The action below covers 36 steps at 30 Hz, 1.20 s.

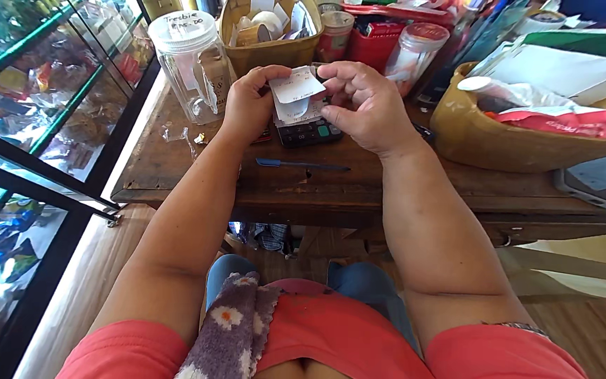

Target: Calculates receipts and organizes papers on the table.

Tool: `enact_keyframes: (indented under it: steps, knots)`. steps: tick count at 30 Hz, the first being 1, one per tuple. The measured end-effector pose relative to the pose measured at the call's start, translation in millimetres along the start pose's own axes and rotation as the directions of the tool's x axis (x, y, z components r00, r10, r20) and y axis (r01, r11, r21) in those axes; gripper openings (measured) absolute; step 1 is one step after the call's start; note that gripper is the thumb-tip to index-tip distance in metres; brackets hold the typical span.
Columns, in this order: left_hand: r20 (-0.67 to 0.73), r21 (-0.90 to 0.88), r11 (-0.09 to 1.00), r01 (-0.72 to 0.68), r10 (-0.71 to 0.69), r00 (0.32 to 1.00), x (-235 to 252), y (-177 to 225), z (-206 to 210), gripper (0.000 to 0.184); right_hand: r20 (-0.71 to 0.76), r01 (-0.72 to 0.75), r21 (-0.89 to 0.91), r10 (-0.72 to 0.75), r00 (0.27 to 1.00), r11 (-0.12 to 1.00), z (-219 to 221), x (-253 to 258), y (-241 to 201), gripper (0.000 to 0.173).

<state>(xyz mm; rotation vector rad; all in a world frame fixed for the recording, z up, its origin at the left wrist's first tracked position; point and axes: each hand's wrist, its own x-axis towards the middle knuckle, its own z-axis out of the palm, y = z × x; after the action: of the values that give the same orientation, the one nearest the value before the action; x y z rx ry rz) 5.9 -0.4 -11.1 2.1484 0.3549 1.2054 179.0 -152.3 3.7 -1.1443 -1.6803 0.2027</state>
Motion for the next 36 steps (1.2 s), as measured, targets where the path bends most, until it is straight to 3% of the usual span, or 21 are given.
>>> enact_keyframes:
  steps: [4,18,24,30,33,36]
  knots:
    - [-0.002,-0.023,1.0,0.014,-0.014,1.0,0.3,0.5,-0.2,0.023,0.043,0.023,-0.088,-0.019,0.999,0.996,0.1,-0.3,2.2,0.054]
    - [0.038,-0.012,1.0,-0.005,0.005,0.999,-0.2,0.5,0.2,0.024,-0.032,0.045,-0.007,-0.046,0.998,0.999,2.0,1.0,4.8,0.043]
    - [0.042,0.022,0.999,-0.025,0.024,0.999,-1.3,0.4,0.6,0.024,-0.059,0.029,-0.058,-0.033,0.998,0.998,1.4,1.3,2.5,0.038]
    - [0.063,0.011,1.0,-0.027,0.026,0.998,-2.1,1.0,1.5,0.023,-0.242,0.049,-0.064,-0.063,0.968,0.997,4.5,3.4,6.7,0.034]
    - [0.07,0.011,0.999,-0.044,0.043,0.997,-2.1,1.1,1.8,0.024,-0.35,-0.034,-0.145,-0.019,0.936,0.989,8.4,3.8,6.9,0.03]
    - [0.064,0.028,0.998,-0.051,0.049,0.997,-1.9,-0.4,1.9,0.024,-0.337,-0.063,-0.127,0.017,0.941,0.99,8.2,2.0,5.8,0.024]
